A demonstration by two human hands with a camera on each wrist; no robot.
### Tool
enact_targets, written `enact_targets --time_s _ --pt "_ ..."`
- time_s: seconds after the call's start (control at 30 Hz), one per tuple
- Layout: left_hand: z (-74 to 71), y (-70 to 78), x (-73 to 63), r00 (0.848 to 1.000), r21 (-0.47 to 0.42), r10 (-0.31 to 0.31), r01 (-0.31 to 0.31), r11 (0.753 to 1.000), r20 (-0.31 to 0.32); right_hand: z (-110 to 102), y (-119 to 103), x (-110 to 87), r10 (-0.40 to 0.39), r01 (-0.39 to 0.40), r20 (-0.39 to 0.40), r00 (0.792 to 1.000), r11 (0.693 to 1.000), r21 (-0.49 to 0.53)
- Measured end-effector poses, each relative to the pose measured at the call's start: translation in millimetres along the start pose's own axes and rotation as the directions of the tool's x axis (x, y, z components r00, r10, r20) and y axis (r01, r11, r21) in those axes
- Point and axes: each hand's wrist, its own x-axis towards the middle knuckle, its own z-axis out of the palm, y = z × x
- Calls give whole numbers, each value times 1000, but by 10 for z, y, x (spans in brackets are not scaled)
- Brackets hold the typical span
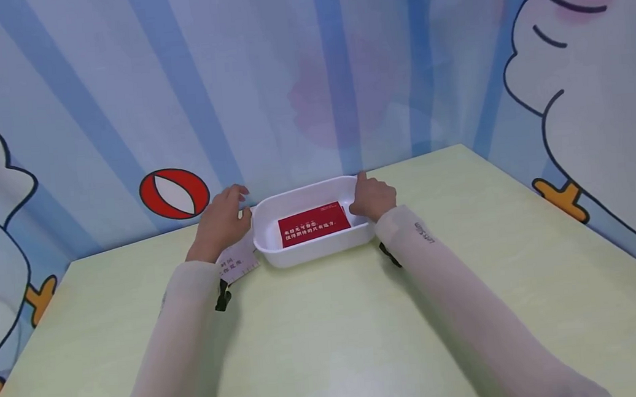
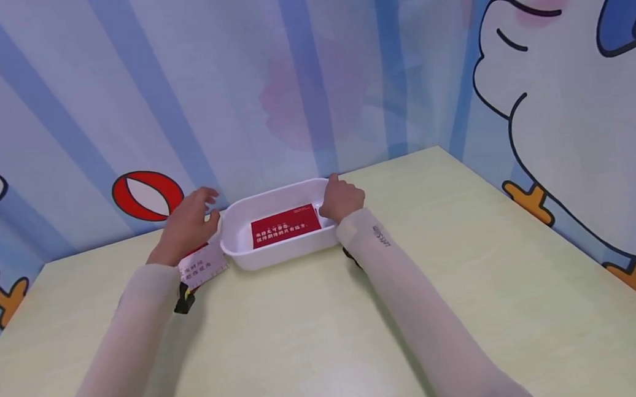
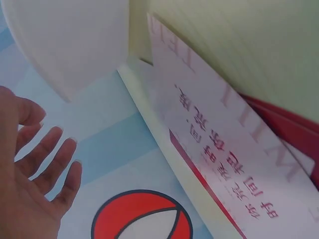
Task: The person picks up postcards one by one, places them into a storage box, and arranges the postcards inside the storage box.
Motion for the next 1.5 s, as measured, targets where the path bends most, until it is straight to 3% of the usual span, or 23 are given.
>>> enact_targets --time_s 0.13,0.23,0.4,0.73,0.8,0.9,1.03,1.17,1.27,1.5 --pt "-9 -99 -16 999 1 -16 16 1000 32 11 0 0 -2 2 -29 1000 1000 -4" --pt "-5 -167 -24 995 22 -34 32 999 94 -2 -2 -3 -4 4 -38 999 1000 1" --pt "7 -253 -59 979 53 -53 43 998 199 -8 -10 1 4 -4 -34 999 1000 12" --pt "-11 -344 -142 953 12 -80 80 997 292 -1 -50 -8 2 -2 -29 1000 1000 2" --pt "-26 -352 -160 942 -9 -82 90 996 325 -2 -53 -5 2 -2 -34 999 1000 0" --pt "-48 -376 -183 913 -16 -105 121 992 394 -1 -52 2 4 -4 -37 999 1000 -3" --pt "-83 -404 -220 863 37 -141 141 989 485 -4 -58 3 5 -5 -29 1000 1000 5" --pt "-104 -416 -250 826 97 -179 151 984 534 -7 -60 1 13 -13 -32 999 1000 4" --pt "-98 -425 -275 817 116 -197 159 980 542 -2 -60 1 20 -20 -44 999 1000 6" --pt "-56 -532 -336 817 123 -195 153 981 542 49 -101 -8 15 -15 -32 999 1000 12"
